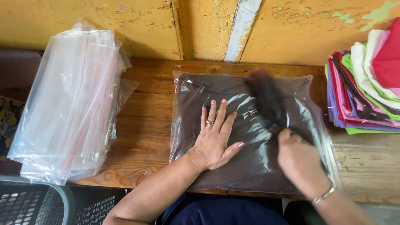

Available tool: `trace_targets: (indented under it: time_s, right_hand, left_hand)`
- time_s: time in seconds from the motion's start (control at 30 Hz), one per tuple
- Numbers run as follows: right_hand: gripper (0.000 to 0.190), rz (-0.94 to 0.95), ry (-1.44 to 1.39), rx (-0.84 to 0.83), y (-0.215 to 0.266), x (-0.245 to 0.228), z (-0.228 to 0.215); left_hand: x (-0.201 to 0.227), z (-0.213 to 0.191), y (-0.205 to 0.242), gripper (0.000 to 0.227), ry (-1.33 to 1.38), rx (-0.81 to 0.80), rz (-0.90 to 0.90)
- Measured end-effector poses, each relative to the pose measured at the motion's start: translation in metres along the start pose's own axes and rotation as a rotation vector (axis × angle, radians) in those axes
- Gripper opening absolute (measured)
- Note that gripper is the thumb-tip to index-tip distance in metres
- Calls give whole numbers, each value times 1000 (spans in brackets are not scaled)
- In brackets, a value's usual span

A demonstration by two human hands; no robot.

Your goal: Bagging a brown fabric upholstery piece into a plastic zip-lock bag, sealing it, dusting the surface, and placing it into a storage basket.

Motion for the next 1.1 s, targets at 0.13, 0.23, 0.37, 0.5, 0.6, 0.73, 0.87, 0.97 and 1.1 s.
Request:
trace_targets:
  time_s: [0.13, 0.23, 0.37, 0.5, 0.6, 0.73, 0.87, 0.97, 1.1]
  right_hand:
    - [31, 224, -405, -604, -26, 66, 17]
    - [31, 268, -572, -600, -22, 61, 21]
    - [16, -90, -510, -264, 7, -12, -40]
    - [47, -324, -305, -72, 29, -57, -31]
    - [10, -95, -196, -171, -14, 7, -4]
    - [24, 108, -424, -669, -44, 65, 24]
    - [24, 172, -551, -387, -32, 47, 18]
    - [21, -110, -526, -434, -6, -11, -30]
    - [18, -305, -513, -455, -15, -23, -32]
  left_hand:
    - [-1, 13, -4, 89, -105, -129, -22]
    - [-4, 14, -9, 91, -117, -176, -38]
    - [-7, 13, -2, 95, -4, -34, -55]
    - [-4, 1, 4, 97, 40, 112, -19]
    - [-6, 4, 4, 92, 61, 80, -10]
    - [-2, -1, 3, 89, 85, 96, -9]
    - [-12, -3, 0, 81, 232, 136, -50]
    - [-11, -2, -2, 82, 255, 124, -98]
    - [-14, -8, -2, 78, 384, 114, -179]
Point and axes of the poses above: each hand's wrist, its own y-axis away from the middle knuckle, its own z-axis out of the palm, x = y × z, the point moved 6 cm from there along -y, towards the middle knuckle, and after that the axes turned 10 degrees about -x, right-handed, at the moved point
